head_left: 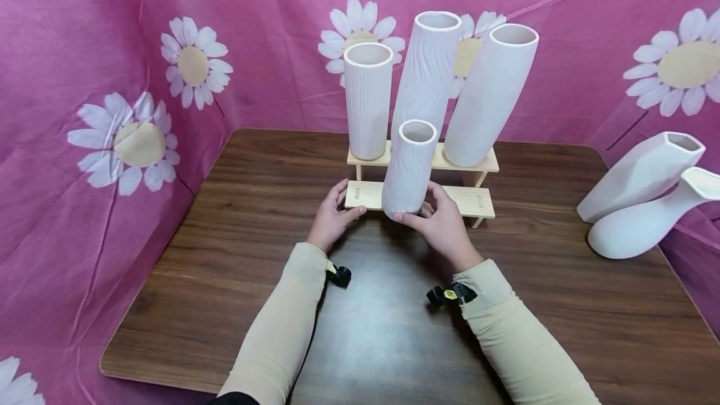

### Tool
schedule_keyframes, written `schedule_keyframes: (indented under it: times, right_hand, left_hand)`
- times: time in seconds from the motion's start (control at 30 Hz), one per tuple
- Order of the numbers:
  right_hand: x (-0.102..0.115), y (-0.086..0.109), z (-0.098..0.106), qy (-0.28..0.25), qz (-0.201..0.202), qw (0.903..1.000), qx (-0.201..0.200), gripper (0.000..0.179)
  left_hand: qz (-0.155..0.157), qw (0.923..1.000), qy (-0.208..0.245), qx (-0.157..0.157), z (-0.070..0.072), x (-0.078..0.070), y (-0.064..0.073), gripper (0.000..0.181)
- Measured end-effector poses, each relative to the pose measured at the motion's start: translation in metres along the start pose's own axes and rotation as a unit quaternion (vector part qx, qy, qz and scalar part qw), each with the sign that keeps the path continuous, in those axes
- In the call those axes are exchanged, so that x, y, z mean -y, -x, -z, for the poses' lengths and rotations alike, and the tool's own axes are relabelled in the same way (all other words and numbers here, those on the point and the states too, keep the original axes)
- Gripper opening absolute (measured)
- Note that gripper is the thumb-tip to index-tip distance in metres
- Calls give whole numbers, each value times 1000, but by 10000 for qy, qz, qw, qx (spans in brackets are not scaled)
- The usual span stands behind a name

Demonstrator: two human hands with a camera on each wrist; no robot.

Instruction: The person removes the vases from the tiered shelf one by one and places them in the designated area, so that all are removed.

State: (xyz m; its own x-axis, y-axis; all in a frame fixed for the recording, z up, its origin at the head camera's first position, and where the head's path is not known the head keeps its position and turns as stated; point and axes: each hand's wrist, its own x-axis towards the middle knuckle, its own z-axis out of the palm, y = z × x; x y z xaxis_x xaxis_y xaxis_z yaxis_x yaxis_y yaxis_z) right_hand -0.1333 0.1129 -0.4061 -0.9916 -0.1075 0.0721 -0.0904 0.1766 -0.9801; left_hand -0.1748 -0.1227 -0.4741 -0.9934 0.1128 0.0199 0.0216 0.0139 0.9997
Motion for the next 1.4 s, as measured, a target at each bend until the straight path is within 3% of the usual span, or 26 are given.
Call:
schedule_keyframes:
  times: [0.23, 1.4]
  right_hand:
    - [2, 3, 6, -151, 19, 9999, -51, 82]
    - [-6, 25, 40, 115, 69, 9972, -735, 73]
  left_hand:
    - [38, 10000, 64, -27, 0, -1, -1, 83]
    - [18, 10000, -58, 14, 1, 1, -1, 85]
